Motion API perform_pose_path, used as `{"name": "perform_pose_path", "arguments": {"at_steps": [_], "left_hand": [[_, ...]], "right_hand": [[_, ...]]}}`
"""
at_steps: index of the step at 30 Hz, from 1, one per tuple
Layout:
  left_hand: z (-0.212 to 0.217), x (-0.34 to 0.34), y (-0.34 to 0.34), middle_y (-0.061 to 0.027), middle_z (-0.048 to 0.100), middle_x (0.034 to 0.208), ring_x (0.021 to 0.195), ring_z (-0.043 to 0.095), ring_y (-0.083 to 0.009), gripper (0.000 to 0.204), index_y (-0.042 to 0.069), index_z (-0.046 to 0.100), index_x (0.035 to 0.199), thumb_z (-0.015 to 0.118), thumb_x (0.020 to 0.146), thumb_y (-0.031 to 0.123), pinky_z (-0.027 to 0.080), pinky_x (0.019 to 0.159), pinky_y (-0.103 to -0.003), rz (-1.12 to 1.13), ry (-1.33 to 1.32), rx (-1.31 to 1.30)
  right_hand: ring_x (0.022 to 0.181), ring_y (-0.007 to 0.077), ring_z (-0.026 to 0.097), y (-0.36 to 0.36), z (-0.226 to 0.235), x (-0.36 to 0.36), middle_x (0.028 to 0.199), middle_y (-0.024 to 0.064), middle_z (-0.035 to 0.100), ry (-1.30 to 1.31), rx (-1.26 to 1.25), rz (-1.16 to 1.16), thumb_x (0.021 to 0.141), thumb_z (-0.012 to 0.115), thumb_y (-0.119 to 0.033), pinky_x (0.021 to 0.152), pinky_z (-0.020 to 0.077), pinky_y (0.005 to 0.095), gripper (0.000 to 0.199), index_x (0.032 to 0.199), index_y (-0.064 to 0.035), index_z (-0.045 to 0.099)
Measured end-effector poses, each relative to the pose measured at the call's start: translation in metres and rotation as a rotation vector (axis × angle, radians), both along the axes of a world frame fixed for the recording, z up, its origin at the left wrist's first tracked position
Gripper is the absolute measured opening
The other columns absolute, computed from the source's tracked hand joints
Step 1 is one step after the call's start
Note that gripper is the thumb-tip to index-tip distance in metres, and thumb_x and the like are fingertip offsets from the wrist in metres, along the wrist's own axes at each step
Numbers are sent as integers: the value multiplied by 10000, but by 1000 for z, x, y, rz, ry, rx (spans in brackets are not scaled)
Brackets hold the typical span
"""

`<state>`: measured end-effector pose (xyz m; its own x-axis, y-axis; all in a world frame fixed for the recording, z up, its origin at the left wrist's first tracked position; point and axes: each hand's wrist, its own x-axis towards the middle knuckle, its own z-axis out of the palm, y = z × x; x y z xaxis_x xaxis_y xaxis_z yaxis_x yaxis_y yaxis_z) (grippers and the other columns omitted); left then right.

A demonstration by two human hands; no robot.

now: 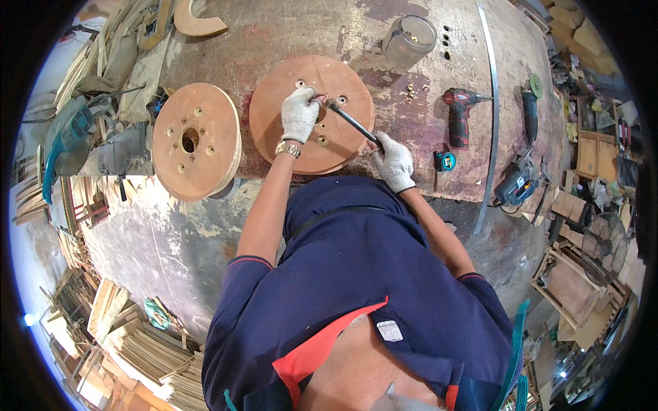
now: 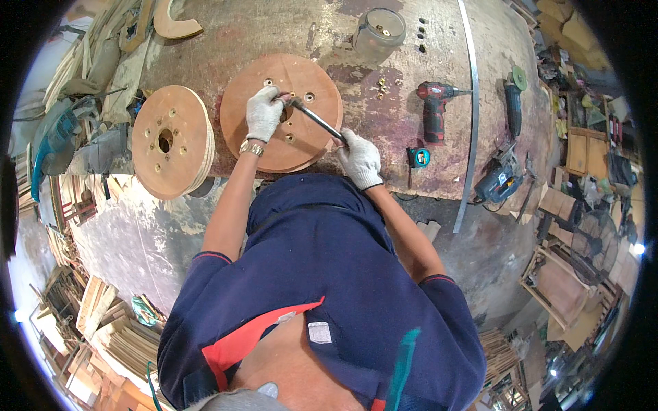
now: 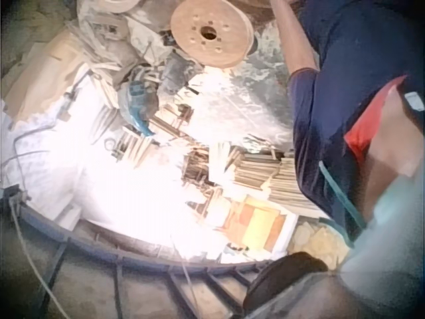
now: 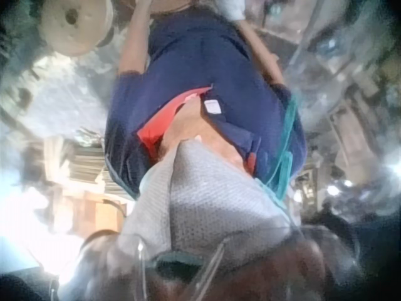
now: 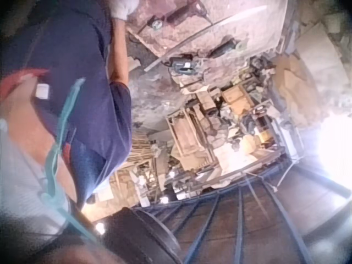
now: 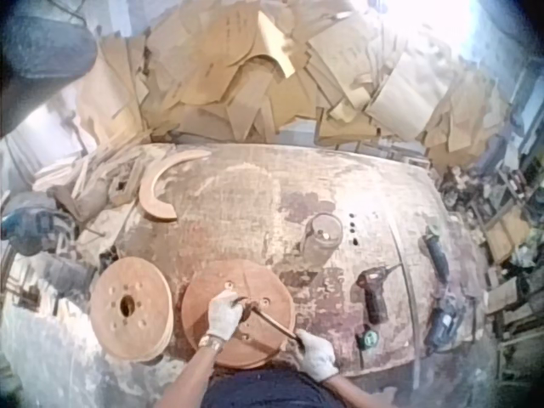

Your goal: The person inserts small metal fasteners into pre-drilled holes on stacked circular wooden discs and taps them flush with a hammer. The person works on multiple discs in sequence, occasionally repositioning the stack.

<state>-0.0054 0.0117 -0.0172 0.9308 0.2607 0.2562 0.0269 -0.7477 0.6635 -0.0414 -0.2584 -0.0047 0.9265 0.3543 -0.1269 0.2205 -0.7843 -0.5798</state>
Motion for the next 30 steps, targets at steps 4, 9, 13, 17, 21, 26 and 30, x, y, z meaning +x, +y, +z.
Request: {"name": "perform_pose_path", "arguments": {"at_steps": [4,9,13,17,21,26,30], "left_hand": [[-21,9,1,-117,656,843,846,649,-334,103,73,690,835,716,829,172,506,765,-433,-117,-14,278],[-35,8,4,-57,611,834,865,623,-260,22,133,659,791,681,793,129,501,792,-406,-175,-60,399],[-33,9,-2,-48,607,858,886,615,-244,43,143,651,810,685,786,130,490,800,-399,-198,-69,502],[-38,6,-6,-44,611,889,900,611,-241,121,135,656,868,703,757,131,490,805,-400,-196,-81,594],[-40,-1,-16,-74,637,971,945,610,-259,250,110,684,988,703,742,152,486,833,-425,-168,-61,637],[-38,-14,-32,-149,637,1163,1064,591,-315,393,20,665,1161,652,823,221,456,928,-468,-154,57,663],[-41,-23,-39,-179,614,1265,1118,581,-334,444,-37,617,1262,582,900,218,445,961,-480,-133,52,615]], "right_hand": [[703,403,673,-14,6,-7,749,200,666,38,98,-229,949,645,-343,625,503,484,284,1087,-97,679],[654,362,666,-30,-5,-13,728,195,663,-54,163,-381,948,680,-375,611,498,408,372,1103,-38,699],[624,351,646,-30,-7,-21,710,195,649,-9,218,-446,947,683,-363,603,489,408,353,1080,-36,702],[599,334,630,-27,-5,-24,676,189,626,-1,238,-439,947,685,-357,584,471,414,331,1046,-42,702],[583,160,527,-27,0,-25,651,135,566,51,218,-407,961,681,-321,573,441,346,329,1058,-7,686],[566,274,600,-25,3,-26,648,169,601,80,213,-394,952,681,-361,565,454,396,346,1047,-29,695],[560,224,558,-23,-4,-26,643,150,578,85,257,-353,957,678,-364,565,443,383,364,1062,-16,682]]}}
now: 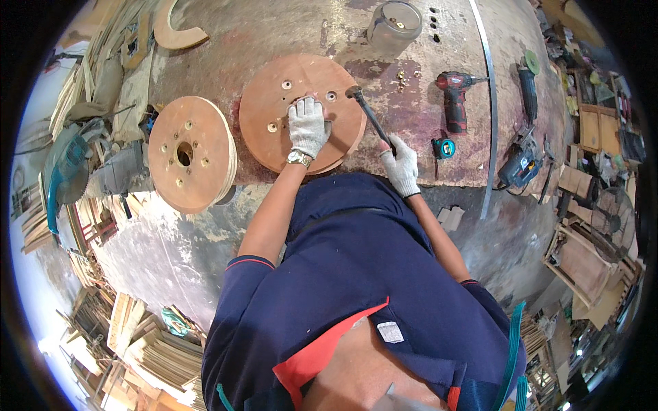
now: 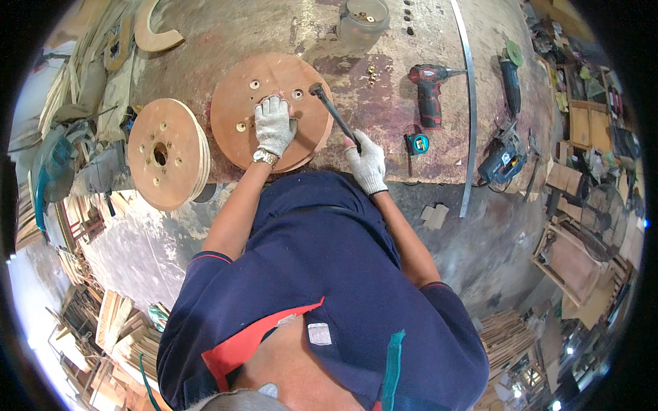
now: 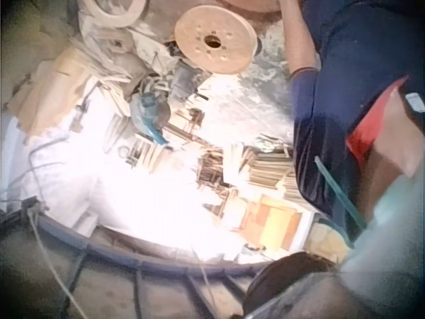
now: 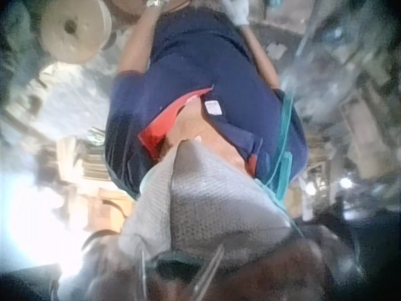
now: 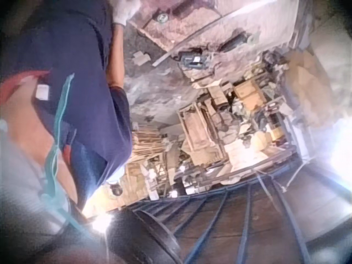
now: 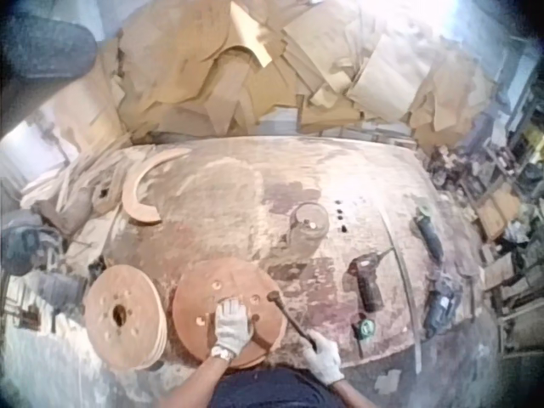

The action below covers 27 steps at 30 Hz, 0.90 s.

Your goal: The person inserts small metal fasteners into pre-drilled holes on stacked circular wooden discs and taps them flush with a hammer. The person works on multiple discs in sequence, occasionally repositioning the stack.

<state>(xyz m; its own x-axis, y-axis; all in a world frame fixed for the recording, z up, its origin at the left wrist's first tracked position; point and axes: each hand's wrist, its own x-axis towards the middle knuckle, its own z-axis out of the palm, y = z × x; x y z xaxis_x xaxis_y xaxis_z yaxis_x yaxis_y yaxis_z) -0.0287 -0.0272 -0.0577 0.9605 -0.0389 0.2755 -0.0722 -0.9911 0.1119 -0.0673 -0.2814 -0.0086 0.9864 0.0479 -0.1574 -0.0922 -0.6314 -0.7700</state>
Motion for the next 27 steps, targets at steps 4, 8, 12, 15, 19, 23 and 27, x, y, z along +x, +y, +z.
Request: {"name": "perform_pose_path", "arguments": {"at_steps": [4,8,12,15,19,23,27], "left_hand": [[0,-6,6,-173,542,1433,1252,544,-321,679,24,536,1406,698,815,316,405,1052,-494,-11,99,-14],[-11,-7,7,-174,524,1459,1271,536,-324,720,39,505,1440,707,808,317,403,1067,-492,25,38,-25],[-18,-7,11,-183,532,1441,1263,536,-344,688,49,508,1438,681,831,324,405,1058,-506,8,-72,-189],[12,-3,15,-189,543,1419,1253,534,-367,621,51,505,1439,612,892,327,395,1056,-530,170,172,-171],[-11,7,37,-216,440,1526,1418,390,-405,576,48,439,1498,462,1003,342,300,1155,-557,497,-25,-96],[-21,11,39,-216,354,1597,1498,280,-418,613,11,392,1523,445,1017,353,225,1207,-570,548,32,-81],[-19,8,40,-214,374,1584,1485,301,-420,602,-8,418,1498,461,1014,348,223,1205,-578,549,51,-21]], "right_hand": [[573,219,527,6,4,3,646,140,562,61,50,43,966,662,-352,574,437,377,350,1071,-18,674],[577,243,548,12,8,4,651,152,569,6,55,86,971,645,-331,579,440,391,328,1061,-17,668],[601,338,622,17,12,8,661,183,603,18,-21,164,976,629,-338,589,460,445,333,1082,-24,656],[663,410,665,23,10,10,680,206,634,2,-83,213,995,587,-355,621,481,507,348,1155,-49,631],[677,442,659,39,17,21,690,232,644,-38,-153,298,1012,555,-349,622,490,534,325,1143,-56,609],[691,461,654,54,4,36,707,236,647,-154,-252,373,1007,559,-318,624,488,559,266,1087,-67,593],[706,459,659,66,22,35,737,230,657,-325,-130,324,1004,565,-276,619,502,555,222,1068,-63,573]]}}
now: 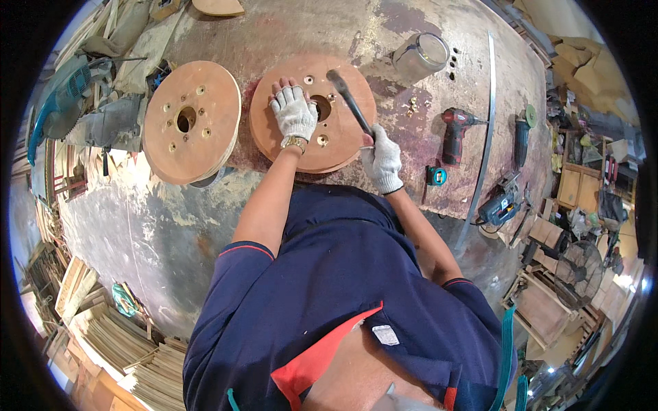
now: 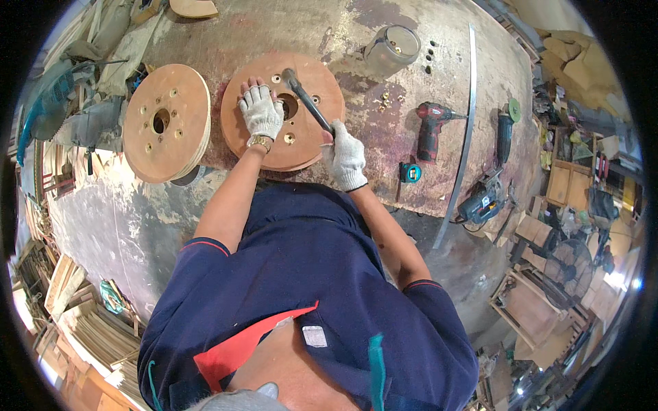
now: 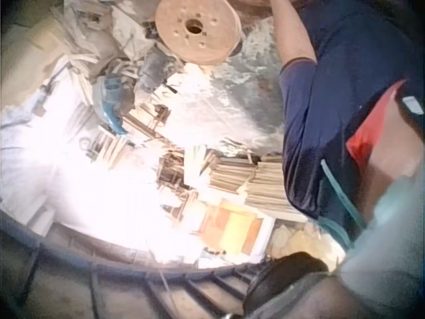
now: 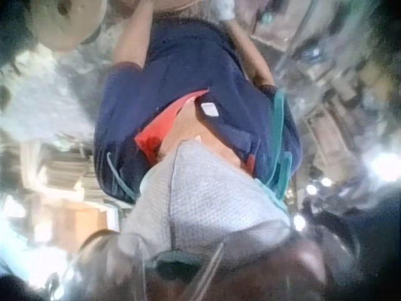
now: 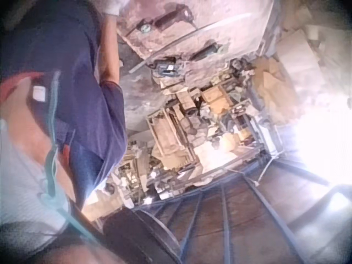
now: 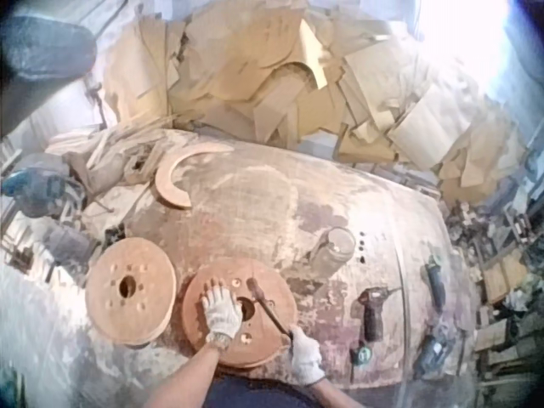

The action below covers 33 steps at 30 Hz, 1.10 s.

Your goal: The person inserts small metal fasteners into pre-drilled holes on stacked circular wooden discs and taps them flush with a hammer. The person works on multiple discs in sequence, occasionally repositioning the stack.

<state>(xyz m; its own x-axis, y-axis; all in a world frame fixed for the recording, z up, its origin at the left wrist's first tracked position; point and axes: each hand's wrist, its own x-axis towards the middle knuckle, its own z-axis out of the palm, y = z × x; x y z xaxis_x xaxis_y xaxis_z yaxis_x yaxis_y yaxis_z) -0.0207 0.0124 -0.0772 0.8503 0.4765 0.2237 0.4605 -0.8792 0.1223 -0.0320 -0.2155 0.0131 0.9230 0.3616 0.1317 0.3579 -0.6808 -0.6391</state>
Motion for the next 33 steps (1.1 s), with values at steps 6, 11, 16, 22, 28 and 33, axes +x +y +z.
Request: {"name": "perform_pose_path", "arguments": {"at_steps": [6,11,16,22,28,33], "left_hand": [[6,1,-3,-214,393,1572,1477,311,-422,592,-5,443,1482,479,1005,344,228,1201,-576,-13,-13,-19],[-1,2,1,-207,379,1581,1482,302,-415,600,1,449,1479,498,993,350,232,1194,-573,6,-8,13],[2,0,1,-201,392,1569,1485,296,-410,600,11,460,1473,505,982,354,226,1198,-570,16,22,20],[8,3,-5,-198,371,1590,1488,291,-408,625,8,444,1482,514,979,372,214,1209,-566,-9,47,-4],[6,8,3,-210,382,1580,1476,313,-414,599,-2,455,1470,496,994,358,214,1202,-586,18,26,11],[2,2,-1,-211,386,1577,1472,318,-416,591,-4,473,1454,498,994,365,220,1198,-584,15,3,22]], "right_hand": [[716,453,675,-22,-43,15,721,241,664,248,-356,27,1022,535,-340,633,513,557,318,1028,-27,589],[674,432,670,-6,9,20,681,221,637,160,-135,45,1021,566,-297,597,500,527,270,1076,-37,612],[647,385,655,35,133,23,744,170,633,-114,331,57,1001,593,-294,593,509,420,241,1071,-65,617],[737,436,669,-24,-10,27,774,249,664,97,-105,119,964,578,-286,637,508,500,286,897,-8,589],[633,414,636,28,116,33,710,202,631,27,212,11,949,587,-195,585,512,458,159,987,-43,619],[610,367,625,4,55,23,668,127,610,-105,351,86,883,632,-168,583,502,425,141,937,-41,598]]}}
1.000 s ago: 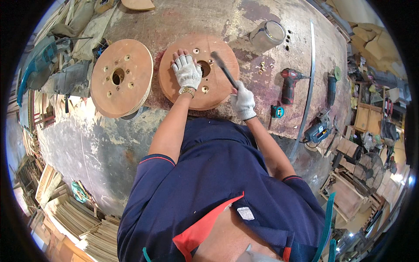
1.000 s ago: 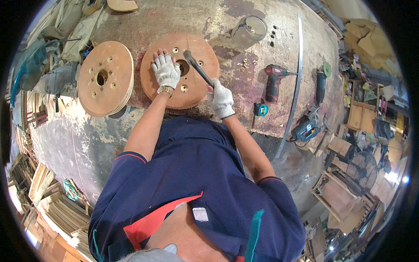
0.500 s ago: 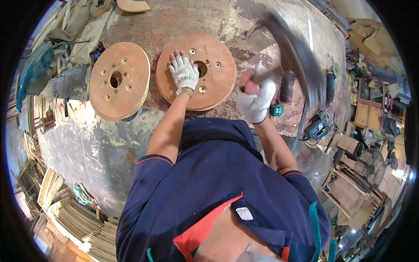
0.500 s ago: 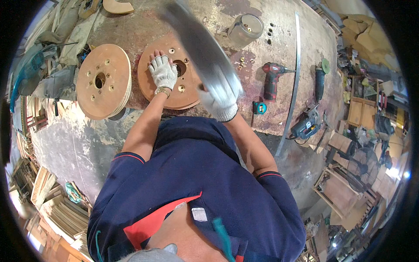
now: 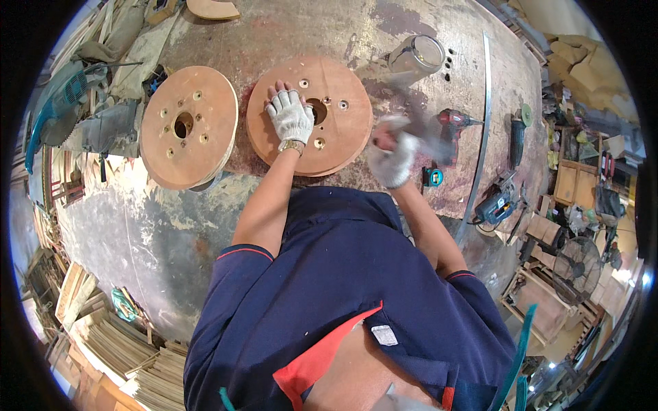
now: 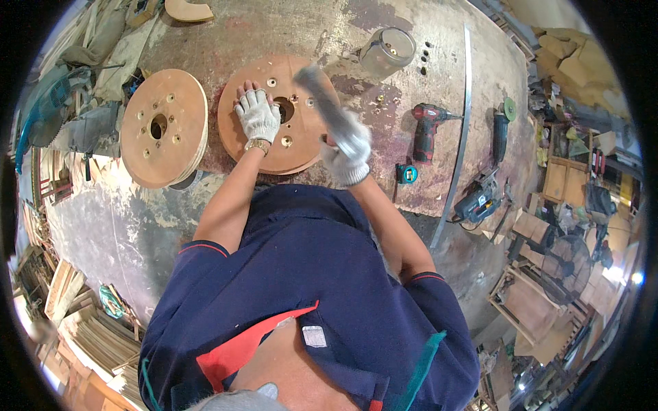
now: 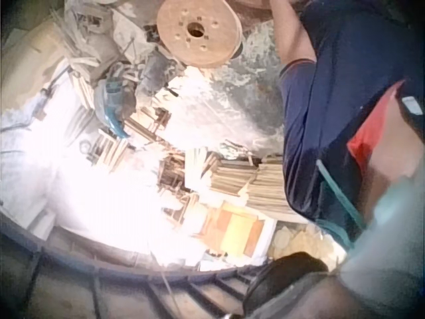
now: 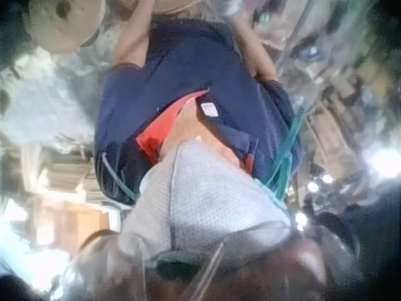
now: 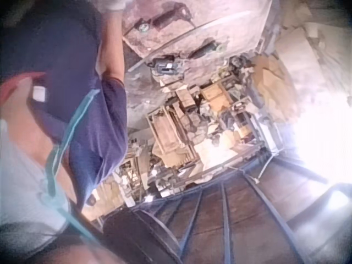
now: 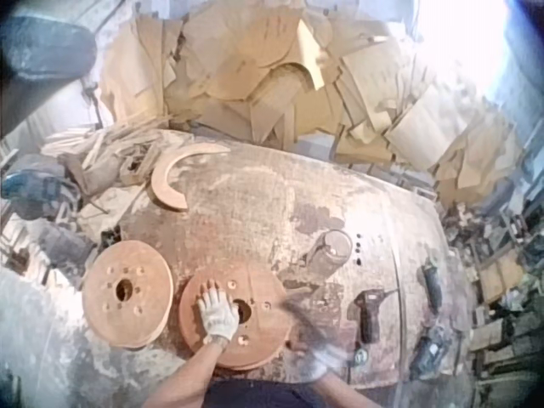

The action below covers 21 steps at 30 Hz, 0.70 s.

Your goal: The person inserts small metal fasteners into pre-drilled holes on stacked circular wooden discs and taps them flush with a hammer. The person works on multiple discs in sequence, occasionally repositioning the stack.

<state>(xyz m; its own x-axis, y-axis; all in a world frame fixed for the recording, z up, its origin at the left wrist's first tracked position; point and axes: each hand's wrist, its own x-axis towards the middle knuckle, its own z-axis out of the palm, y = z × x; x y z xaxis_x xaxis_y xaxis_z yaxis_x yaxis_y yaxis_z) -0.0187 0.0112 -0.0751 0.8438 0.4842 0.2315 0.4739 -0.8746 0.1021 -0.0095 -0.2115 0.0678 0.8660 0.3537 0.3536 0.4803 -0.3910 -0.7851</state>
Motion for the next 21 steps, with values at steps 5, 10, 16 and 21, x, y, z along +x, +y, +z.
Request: {"name": "perform_pose_path", "arguments": {"at_steps": [5,10,16,21], "left_hand": [[8,17,12,-208,380,1583,1474,313,-416,590,-11,474,1451,487,996,365,221,1201,-576,-8,-20,-15],[1,-3,6,-208,385,1580,1475,314,-409,593,-9,470,1456,483,995,364,222,1201,-576,16,18,-8],[-1,0,1,-201,391,1580,1485,302,-403,592,8,463,1473,475,1000,363,221,1202,-568,12,-13,-22],[11,2,4,-187,357,1609,1504,272,-404,600,25,458,1486,474,999,375,209,1207,-565,14,85,-96]], "right_hand": [[739,469,655,4,-29,28,733,260,647,229,-610,19,1003,552,-261,633,523,492,263,1064,-18,629],[685,450,660,35,90,-4,704,236,643,-20,-24,-132,1000,555,-260,614,519,485,233,1057,-38,598],[687,444,667,-12,-60,13,677,231,623,189,-676,9,980,590,-244,590,510,506,185,1028,-67,572],[726,485,650,11,-20,-4,752,268,652,97,-230,-168,969,582,-272,652,500,571,248,1036,-34,579]]}}
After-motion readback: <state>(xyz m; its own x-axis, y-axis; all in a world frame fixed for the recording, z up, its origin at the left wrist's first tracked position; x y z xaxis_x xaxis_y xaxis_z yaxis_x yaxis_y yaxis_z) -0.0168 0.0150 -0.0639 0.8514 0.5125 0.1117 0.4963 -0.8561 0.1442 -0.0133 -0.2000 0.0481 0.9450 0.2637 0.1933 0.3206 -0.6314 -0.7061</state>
